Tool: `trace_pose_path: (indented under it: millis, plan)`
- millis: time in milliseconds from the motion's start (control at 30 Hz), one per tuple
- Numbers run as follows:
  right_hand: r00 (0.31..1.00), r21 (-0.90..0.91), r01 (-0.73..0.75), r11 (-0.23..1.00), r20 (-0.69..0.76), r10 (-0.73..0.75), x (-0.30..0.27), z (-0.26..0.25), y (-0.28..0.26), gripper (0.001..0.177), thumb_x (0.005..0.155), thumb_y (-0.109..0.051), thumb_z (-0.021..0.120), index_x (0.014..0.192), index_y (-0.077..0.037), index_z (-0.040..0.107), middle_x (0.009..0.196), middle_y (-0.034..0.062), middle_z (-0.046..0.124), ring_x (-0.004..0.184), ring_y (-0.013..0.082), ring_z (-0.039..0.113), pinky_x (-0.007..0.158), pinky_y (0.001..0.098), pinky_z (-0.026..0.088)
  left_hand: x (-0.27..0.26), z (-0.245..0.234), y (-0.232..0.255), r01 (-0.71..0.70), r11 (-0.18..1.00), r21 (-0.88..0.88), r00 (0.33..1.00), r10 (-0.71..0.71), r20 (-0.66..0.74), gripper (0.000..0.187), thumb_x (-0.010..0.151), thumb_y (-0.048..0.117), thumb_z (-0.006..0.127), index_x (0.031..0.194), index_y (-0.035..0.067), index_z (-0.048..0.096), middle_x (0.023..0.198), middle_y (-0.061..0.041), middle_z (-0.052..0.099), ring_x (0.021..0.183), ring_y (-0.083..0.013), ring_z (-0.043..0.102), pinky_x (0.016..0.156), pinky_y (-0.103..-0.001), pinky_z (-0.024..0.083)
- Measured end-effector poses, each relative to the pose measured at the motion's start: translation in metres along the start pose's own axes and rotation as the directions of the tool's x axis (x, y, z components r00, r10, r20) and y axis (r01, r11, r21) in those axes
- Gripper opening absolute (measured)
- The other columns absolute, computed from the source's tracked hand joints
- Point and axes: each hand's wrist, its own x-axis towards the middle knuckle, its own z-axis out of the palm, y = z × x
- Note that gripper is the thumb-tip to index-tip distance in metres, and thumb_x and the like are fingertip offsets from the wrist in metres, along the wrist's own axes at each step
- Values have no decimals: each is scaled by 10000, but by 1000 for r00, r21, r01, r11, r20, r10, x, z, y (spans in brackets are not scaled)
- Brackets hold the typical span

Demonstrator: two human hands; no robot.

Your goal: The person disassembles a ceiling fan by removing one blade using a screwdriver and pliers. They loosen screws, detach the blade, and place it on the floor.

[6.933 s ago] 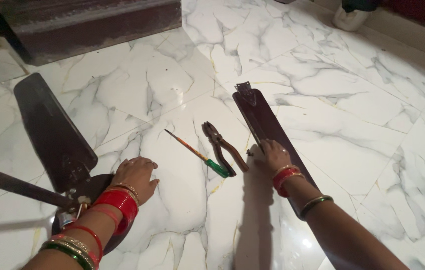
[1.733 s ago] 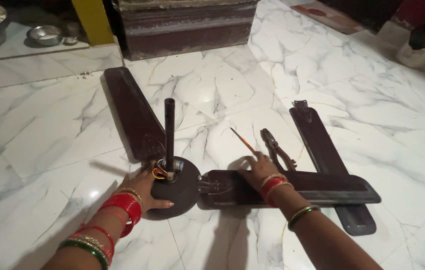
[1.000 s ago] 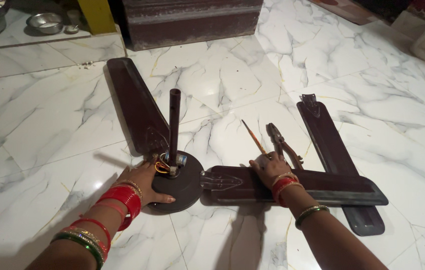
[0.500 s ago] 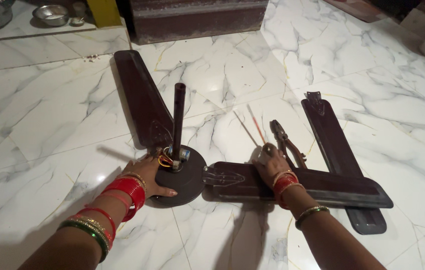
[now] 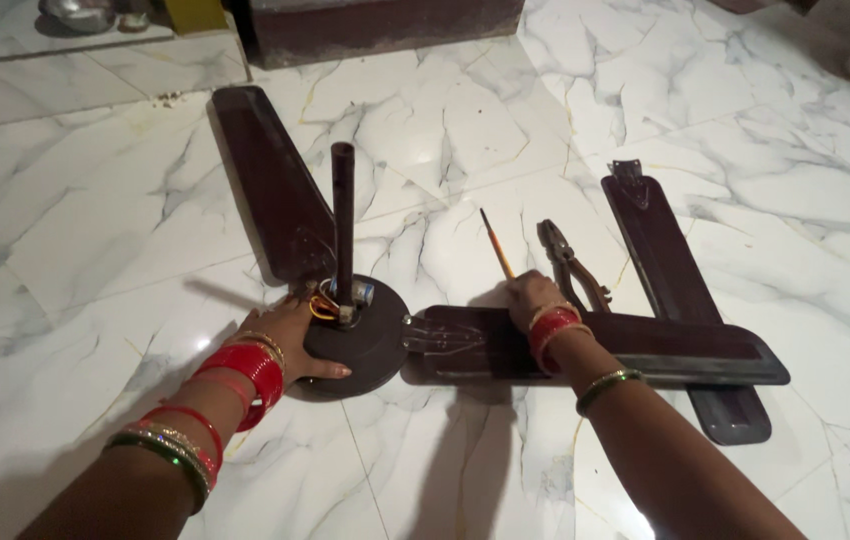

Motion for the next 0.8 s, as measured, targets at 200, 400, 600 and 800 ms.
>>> trace_pose_path:
  millis: [200, 400, 600, 800]
  plan:
    - [996, 211, -78, 974, -18, 84, -3, -9, -15, 265, 960, -129, 623, 1178, -192, 759, 1247, 141, 682, 1142, 333, 667, 1033, 419, 525, 6, 6, -4, -14, 1000, 21, 1000, 14, -23, 1364, 624, 739, 860, 1619, 167, 123, 1635, -77, 322, 1521, -243, 303, 1267, -443, 248]
    - [966, 161, 112, 981, -250, -70, -10, -10, -15, 379, 872, 28, 629, 1145, -200, 758, 1165, 140, 671, 1109, 324, 640, 1017, 406, 530, 8, 3, -3, 20, 999, 42, 999, -22, 45, 1328, 637, 739, 855, 1610, 213, 121, 1642, -51, 296, 1527, -224, 279, 1262, -464, 233]
    - [796, 64, 343, 937, -550, -254, -15, -33, -27, 520, 798, 146, 531, 1220, -114, 685, 1129, 180, 644, 1089, 392, 592, 983, 470, 510, 1, -1, 0, 9, 1000, -22, 1000, -9, -6, 1240, 608, 685, 857, 1593, 262, 235, 1605, -47, 405, 1469, -251, 428, 1231, -416, 362]
    - [828, 61, 401, 914, -450, -334, -30, -44, -57, 406, 789, 24, 596, 1170, -82, 686, 1134, 179, 642, 1083, 394, 600, 962, 471, 516, 0, 0, 2, -10, 999, -37, 998, 8, -59, 1222, 595, 644, 904, 1567, 284, 257, 1582, -53, 406, 1437, -279, 439, 1208, -439, 356]
